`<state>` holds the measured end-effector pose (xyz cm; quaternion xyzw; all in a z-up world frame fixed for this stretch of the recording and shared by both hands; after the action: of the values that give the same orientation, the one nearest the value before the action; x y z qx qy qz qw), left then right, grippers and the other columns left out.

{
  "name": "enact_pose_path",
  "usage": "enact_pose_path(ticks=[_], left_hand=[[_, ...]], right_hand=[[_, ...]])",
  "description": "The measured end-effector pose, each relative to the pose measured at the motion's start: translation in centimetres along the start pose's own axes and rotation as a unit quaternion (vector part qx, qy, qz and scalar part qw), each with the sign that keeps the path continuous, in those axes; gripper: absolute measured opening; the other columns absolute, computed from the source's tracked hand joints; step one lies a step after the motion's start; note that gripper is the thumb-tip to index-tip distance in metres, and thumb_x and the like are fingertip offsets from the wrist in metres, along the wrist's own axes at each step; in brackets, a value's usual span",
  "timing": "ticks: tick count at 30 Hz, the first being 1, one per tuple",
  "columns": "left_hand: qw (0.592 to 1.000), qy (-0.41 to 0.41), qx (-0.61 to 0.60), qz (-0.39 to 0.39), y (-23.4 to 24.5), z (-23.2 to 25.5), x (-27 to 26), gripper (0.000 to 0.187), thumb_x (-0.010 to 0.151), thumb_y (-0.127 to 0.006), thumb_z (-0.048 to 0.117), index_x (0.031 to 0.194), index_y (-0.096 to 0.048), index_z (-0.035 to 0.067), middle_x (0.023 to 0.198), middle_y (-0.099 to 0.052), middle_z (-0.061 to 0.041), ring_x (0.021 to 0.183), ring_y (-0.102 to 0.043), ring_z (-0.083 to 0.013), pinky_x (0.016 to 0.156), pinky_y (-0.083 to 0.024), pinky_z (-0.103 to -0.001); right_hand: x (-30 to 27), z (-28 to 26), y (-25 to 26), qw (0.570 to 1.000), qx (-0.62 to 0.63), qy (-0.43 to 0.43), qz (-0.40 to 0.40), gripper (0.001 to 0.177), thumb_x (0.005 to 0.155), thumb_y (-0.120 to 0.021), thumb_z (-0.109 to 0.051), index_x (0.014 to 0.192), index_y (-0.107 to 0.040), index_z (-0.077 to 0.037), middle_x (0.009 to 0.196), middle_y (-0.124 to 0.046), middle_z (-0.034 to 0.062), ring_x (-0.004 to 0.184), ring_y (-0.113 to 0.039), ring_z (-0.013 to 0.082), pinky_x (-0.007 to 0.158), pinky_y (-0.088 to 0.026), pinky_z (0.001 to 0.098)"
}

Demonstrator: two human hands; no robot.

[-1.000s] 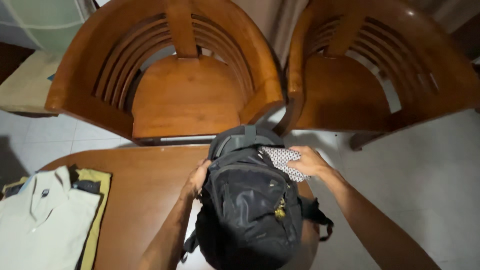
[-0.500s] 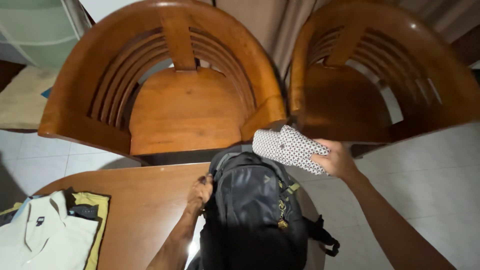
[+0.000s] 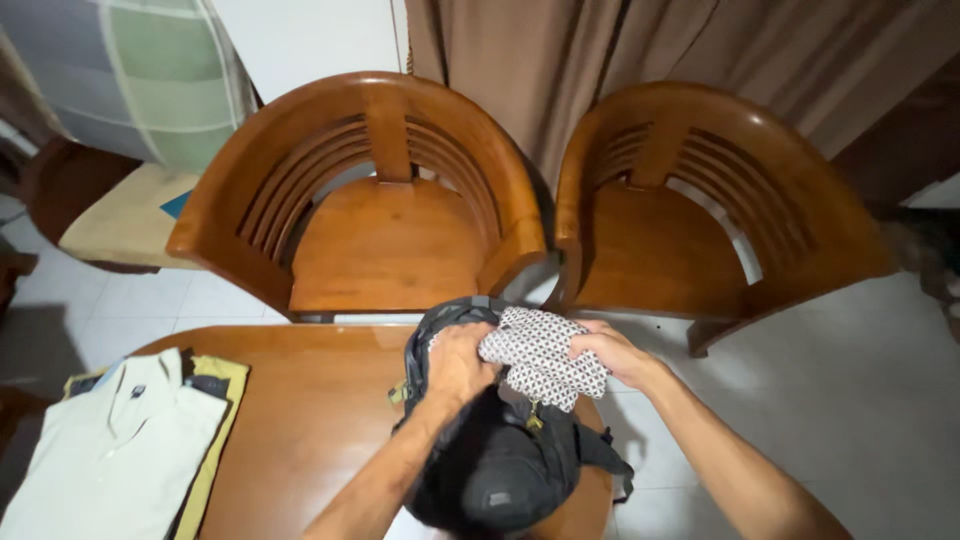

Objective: The person unpacks a backpack placed on a wooden table, removing a patterned shirt, a black t-shirt, a smartwatch, a wallet, and a small bottle. Each item is placed on the table after being taken out.

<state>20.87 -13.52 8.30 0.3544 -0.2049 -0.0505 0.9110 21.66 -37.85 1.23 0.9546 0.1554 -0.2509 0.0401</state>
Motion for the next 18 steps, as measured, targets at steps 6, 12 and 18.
enact_pose_path(ticks=[6, 12, 18], left_hand=[[0.954, 0.207, 0.002, -0.218, 0.5, -0.4, -3.6, 0.043, 0.068, -0.073, 0.030, 0.107, -0.080, 0.014, 0.101, -0.076, -0.021, 0.099, -0.072, -0.0354, 0.091, -0.055, -0.042], [0.934, 0.215, -0.045, -0.281, 3.0, 4.9, -4.8, 0.049, 0.067, -0.076, 0.035, 0.102, -0.074, 0.001, 0.103, -0.076, -0.023, 0.100, -0.074, -0.0329, 0.090, -0.058, -0.041], [0.943, 0.138, 0.138, -0.269, 9.3, 9.6, -8.0, 0.082, 0.058, -0.092, 0.037, 0.125, -0.054, 0.010, 0.112, -0.071, -0.019, 0.108, -0.066, -0.0361, 0.093, -0.051, -0.045]], right_hand=[[-8.1, -6.6, -3.2, 0.948, -0.290, 0.129, 0.008, 0.058, 0.080, -0.078, -0.031, 0.131, -0.062, -0.006, 0.124, -0.068, 0.0094, 0.119, -0.062, 0.0172, 0.100, -0.050, 0.0327], [-16.3, -9.6, -12.7, 0.794, -0.485, 0.363, 0.046, 0.074, 0.068, -0.087, -0.024, 0.130, -0.055, 0.000, 0.122, -0.065, 0.0235, 0.112, -0.062, 0.0411, 0.093, -0.047, 0.0480], [-13.0, -8.5, -13.0, 0.877, -0.380, 0.293, 0.004, 0.041, 0.070, -0.064, -0.005, 0.110, -0.070, 0.001, 0.094, -0.073, 0.0199, 0.091, -0.073, 0.0344, 0.081, -0.055, 0.0390]])
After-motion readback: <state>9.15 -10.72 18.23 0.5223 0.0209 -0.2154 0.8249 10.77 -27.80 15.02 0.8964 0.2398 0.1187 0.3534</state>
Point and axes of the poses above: each hand's wrist, its own x-axis towards the middle knuckle, its own y-axis out of the back of the hand, z = x × y, the point moved 7 cm from there along x, towards the middle knuckle
